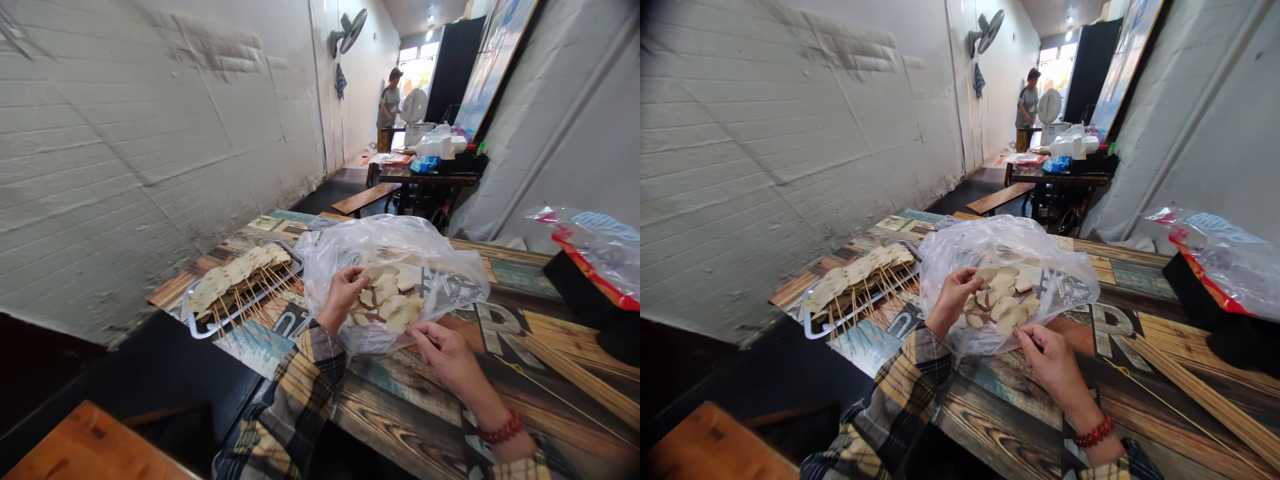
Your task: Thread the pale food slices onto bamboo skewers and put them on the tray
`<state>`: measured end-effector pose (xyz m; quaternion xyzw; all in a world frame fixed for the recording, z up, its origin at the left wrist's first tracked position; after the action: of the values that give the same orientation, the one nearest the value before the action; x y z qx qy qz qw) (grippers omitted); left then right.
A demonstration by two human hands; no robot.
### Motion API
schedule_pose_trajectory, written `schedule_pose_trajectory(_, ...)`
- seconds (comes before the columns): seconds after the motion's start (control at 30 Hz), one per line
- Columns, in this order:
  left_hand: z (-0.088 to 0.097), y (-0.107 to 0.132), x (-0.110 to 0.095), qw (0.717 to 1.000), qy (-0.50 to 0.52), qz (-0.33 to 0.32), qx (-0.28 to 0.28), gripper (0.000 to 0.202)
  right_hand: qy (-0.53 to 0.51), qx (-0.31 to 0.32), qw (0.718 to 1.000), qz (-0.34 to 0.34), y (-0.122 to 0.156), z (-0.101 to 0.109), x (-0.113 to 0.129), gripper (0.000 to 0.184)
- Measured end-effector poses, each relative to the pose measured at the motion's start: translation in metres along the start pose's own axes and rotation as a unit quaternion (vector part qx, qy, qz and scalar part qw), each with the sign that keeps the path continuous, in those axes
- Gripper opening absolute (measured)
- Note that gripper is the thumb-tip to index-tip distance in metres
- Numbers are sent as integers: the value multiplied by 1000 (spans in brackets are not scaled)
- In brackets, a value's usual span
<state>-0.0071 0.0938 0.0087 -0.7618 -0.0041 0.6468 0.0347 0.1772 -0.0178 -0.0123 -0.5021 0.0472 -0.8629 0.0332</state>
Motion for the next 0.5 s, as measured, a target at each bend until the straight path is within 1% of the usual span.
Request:
schedule_pose_trajectory(0.23,0,0,11,991,109,80,15,33,-3,-9,1000,25,2,3,7,38)
schedule_pose_trajectory(0.3,0,0,13,989,123,86,14,33,-6,-5,1000,24,1,3,5,38)
schedule_pose_trajectory(0.43,3,-1,14,988,133,80,-2,32,1,6,1000,21,0,1,2,39)
schedule_pose_trajectory(0.5,2,-1,14,987,140,83,1,32,10,9,1000,22,0,2,1,39)
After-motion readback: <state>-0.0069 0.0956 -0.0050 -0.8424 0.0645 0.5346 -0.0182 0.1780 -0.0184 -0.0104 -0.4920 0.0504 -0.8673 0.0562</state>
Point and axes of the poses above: each hand's wrist, its own y-axis away from the middle knuckle, its own z-axis out of the back of the hand, x = y × z, the point moved 9 cm from there along -y, towards the middle knuckle, and after that the axes turned 2 degrees about -x, right-handed, at the moved point
